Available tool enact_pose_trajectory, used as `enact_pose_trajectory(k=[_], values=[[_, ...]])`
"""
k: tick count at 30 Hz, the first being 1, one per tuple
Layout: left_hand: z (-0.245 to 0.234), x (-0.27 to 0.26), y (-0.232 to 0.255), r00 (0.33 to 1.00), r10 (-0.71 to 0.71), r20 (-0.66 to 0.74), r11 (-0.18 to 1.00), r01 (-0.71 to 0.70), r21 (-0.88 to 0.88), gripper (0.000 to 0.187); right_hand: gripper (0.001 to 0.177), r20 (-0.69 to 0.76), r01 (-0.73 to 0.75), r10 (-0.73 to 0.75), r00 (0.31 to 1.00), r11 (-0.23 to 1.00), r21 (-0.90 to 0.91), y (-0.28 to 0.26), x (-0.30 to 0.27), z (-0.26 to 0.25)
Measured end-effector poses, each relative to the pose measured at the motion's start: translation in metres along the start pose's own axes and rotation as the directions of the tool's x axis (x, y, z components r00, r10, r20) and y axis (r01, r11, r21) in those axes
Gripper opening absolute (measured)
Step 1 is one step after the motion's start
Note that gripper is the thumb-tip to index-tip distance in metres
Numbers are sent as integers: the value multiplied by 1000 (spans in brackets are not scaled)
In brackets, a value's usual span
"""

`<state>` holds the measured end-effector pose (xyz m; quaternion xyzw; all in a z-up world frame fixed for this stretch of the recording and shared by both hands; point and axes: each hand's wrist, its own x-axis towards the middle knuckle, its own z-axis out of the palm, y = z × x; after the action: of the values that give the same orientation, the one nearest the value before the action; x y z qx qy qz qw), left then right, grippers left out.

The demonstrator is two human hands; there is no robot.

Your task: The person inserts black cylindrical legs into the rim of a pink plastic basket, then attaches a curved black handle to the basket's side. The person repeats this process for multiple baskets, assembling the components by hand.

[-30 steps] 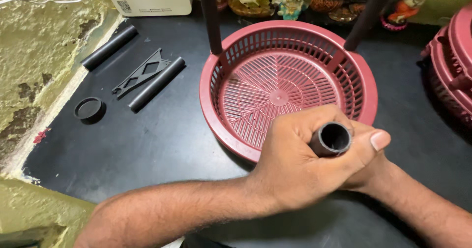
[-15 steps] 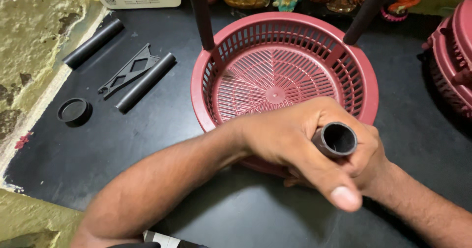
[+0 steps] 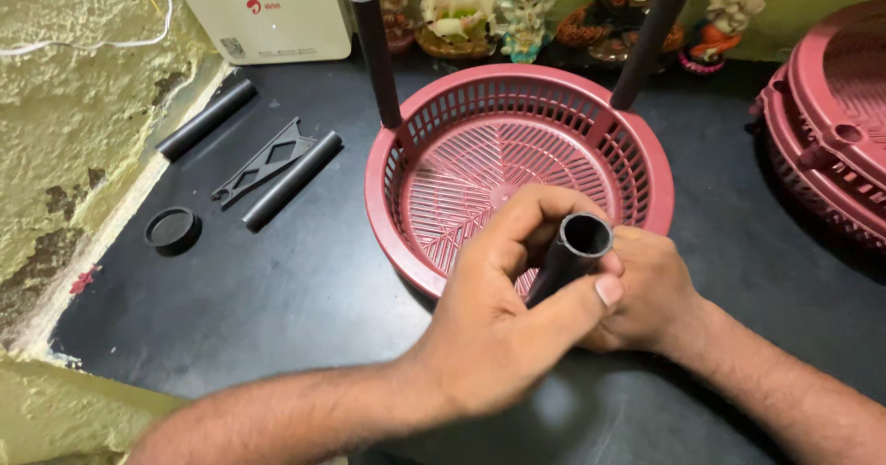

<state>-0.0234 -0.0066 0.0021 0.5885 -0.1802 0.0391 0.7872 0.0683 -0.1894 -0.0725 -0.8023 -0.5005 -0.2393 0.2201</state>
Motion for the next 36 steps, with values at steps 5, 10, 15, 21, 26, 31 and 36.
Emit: enact_pose_trajectory(k=[5,10,15,21,26,31,36], values=[[9,6,-15,999,37,-23,983,-32,182,24,19,28,-63,59,998,987,145,-1,1,-1],[5,15,-32,997,73,-15,971,-68,231,35,14,65,-169,159,985,964,204,-8,0,2],[-7,20,-36,989,25,147,994,-39,97,30,17,-74,-43,57,996,983,178,-4,-5,6],[-42,46,-32,784,-106,611,971,213,-105,29,43,-2,-20,21,1000,997,71,5,-6,5],[-52,70,-34,566,-217,796,848,513,-134,27,52,-11,-33,35,999,986,162,-4,-1,-1],[-37,56,-18,716,-265,647,892,437,-119,25,38,-92,92,-80,993,987,134,-9,6,-8],[-33,47,34,804,196,562,806,-459,375,69,37,-140,80,-52,989,975,207,-10,6,-15]])
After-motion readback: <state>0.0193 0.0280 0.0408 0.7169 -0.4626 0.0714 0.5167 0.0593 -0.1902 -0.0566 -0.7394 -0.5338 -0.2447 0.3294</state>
